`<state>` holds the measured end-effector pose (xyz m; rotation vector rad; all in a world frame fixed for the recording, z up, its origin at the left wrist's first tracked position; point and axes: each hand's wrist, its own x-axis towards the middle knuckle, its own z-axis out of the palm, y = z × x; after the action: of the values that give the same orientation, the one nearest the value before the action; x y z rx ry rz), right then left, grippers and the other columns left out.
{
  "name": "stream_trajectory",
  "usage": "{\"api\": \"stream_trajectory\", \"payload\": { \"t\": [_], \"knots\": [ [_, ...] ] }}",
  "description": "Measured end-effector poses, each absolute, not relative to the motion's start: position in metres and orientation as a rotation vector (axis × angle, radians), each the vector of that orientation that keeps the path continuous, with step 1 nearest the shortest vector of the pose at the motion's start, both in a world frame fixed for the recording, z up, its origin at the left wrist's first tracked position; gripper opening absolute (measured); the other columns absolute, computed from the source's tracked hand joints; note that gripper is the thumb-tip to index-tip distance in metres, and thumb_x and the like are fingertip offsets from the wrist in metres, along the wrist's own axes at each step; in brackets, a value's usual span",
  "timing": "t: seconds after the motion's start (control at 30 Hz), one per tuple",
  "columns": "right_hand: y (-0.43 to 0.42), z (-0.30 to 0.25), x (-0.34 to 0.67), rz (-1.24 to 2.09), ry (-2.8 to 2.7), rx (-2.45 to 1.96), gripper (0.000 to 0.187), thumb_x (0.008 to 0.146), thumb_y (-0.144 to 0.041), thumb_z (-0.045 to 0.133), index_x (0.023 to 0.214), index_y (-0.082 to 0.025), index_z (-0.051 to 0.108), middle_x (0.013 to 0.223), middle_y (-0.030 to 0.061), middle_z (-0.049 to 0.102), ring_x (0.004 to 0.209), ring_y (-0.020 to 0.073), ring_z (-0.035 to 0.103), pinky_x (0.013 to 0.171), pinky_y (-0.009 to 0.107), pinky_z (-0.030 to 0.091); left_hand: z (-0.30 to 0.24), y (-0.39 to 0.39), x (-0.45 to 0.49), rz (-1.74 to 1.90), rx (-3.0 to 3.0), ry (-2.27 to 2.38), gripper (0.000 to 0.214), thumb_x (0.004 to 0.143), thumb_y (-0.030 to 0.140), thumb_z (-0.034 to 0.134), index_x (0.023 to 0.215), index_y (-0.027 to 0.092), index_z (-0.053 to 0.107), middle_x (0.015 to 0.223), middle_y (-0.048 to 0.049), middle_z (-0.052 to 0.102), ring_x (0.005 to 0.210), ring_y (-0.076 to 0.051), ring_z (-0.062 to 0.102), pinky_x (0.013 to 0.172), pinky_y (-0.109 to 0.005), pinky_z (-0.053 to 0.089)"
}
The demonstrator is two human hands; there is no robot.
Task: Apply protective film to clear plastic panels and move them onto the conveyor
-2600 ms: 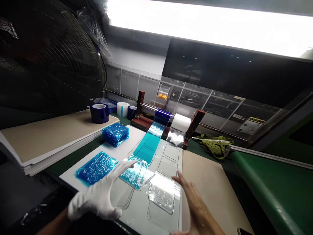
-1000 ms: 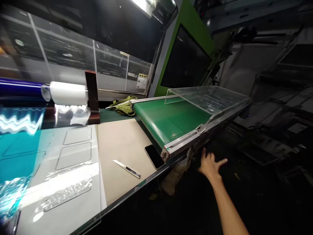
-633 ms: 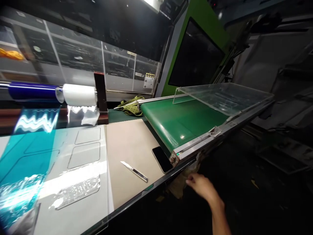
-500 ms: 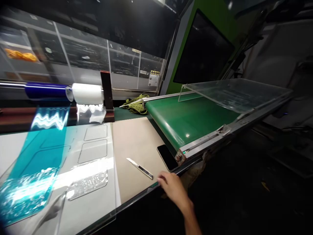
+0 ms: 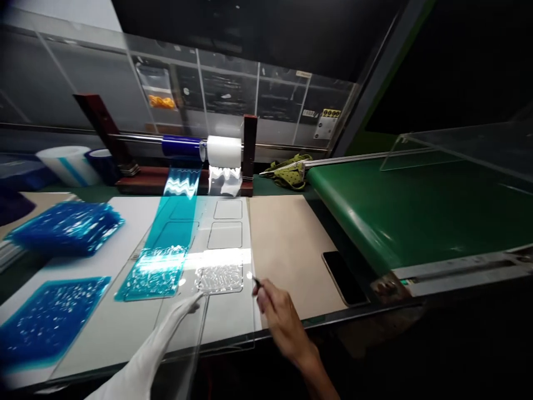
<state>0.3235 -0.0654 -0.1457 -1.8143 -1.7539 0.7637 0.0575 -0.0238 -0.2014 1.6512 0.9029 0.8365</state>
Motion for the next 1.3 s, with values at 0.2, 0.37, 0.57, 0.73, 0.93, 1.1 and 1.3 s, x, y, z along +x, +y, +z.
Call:
{"api": "stream_trajectory", "payload": {
  "t": [0.2, 0.37, 0.57, 0.73, 0.93, 1.1, 1.3],
  "knots": [
    [-0.109, -0.12, 0.272, 1.077, -1.657, -1.402, 0.046, 0.097, -0.049, 0.03, 0.105, -0.023, 0.067, 0.071, 0.002, 0.064, 0.069, 0.0154, 0.06, 0.075, 0.028, 0.048, -0.2, -0.031, 0.056, 0.796, 1.641, 0.987, 0.047, 0.079, 0.039, 0.054, 0.123, 0.024, 0.061, 0.112, -0.0076, 0.063, 0.107, -0.03, 0.06, 0.103, -0.045, 0.043],
    [-0.115, -0.133, 0.261, 1.174, -1.705, -1.557, 0.05, 0.071, -0.07, 0.06, 0.091, -0.024, 0.061, 0.081, 0.0012, 0.062, 0.069, 0.0153, 0.056, 0.06, 0.023, 0.047, -0.194, -0.038, 0.054, 0.781, 1.65, 1.003, 0.048, 0.081, 0.038, 0.053, 0.127, 0.028, 0.058, 0.114, -0.0066, 0.062, 0.109, -0.03, 0.059, 0.104, -0.045, 0.042],
    [-0.119, -0.125, 0.246, 1.125, -1.693, -1.638, 0.051, 0.055, -0.061, 0.078, 0.078, -0.024, 0.052, 0.075, -0.0023, 0.055, 0.066, 0.0125, 0.049, 0.053, 0.019, 0.04, -0.188, -0.045, 0.055, 0.763, 1.837, 1.065, 0.044, 0.088, 0.029, 0.044, 0.131, 0.028, 0.054, 0.118, -0.0081, 0.06, 0.108, -0.026, 0.058, 0.103, -0.043, 0.042],
    [-0.117, -0.135, 0.249, 1.239, -1.732, -1.698, 0.058, 0.048, -0.062, 0.081, 0.079, -0.023, 0.05, 0.079, -0.0015, 0.054, 0.07, 0.0138, 0.05, 0.055, 0.02, 0.042, -0.184, -0.047, 0.051, 0.719, 2.006, 1.015, 0.047, 0.092, 0.021, 0.037, 0.137, 0.032, 0.047, 0.121, -0.0064, 0.058, 0.113, -0.022, 0.057, 0.103, -0.038, 0.043],
    [-0.113, -0.142, 0.254, 1.189, -1.838, -1.605, 0.068, 0.047, -0.079, 0.071, 0.065, -0.021, 0.039, 0.066, -0.0034, 0.046, 0.059, 0.0108, 0.042, 0.049, 0.02, 0.035, -0.182, -0.048, 0.052, 0.623, 2.143, 0.993, 0.052, 0.093, 0.02, 0.035, 0.142, 0.035, 0.036, 0.122, -0.008, 0.055, 0.115, -0.022, 0.056, 0.104, -0.043, 0.043],
    [-0.117, -0.139, 0.251, 1.077, -1.815, -1.538, 0.06, 0.067, -0.077, 0.06, 0.065, -0.021, 0.038, 0.061, -0.0044, 0.046, 0.056, 0.0092, 0.042, 0.047, 0.018, 0.034, -0.145, -0.055, 0.05, 0.384, 2.157, 0.807, 0.12, 0.058, 0.045, 0.078, 0.148, 0.033, 0.0, 0.148, -0.0148, 0.026, 0.135, -0.038, 0.034, 0.108, -0.055, 0.036],
    [-0.134, -0.172, 0.262, 0.671, -1.77, -1.498, 0.055, 0.065, -0.075, 0.064, 0.074, -0.022, 0.051, 0.065, -0.0026, 0.053, 0.055, 0.0112, 0.05, 0.052, 0.021, 0.045, -0.127, -0.058, 0.057, 0.383, 2.287, 1.11, 0.117, 0.055, 0.033, 0.073, 0.149, 0.032, 0.002, 0.146, -0.0138, 0.023, 0.134, -0.041, 0.03, 0.105, -0.058, 0.036]
  ]
}}
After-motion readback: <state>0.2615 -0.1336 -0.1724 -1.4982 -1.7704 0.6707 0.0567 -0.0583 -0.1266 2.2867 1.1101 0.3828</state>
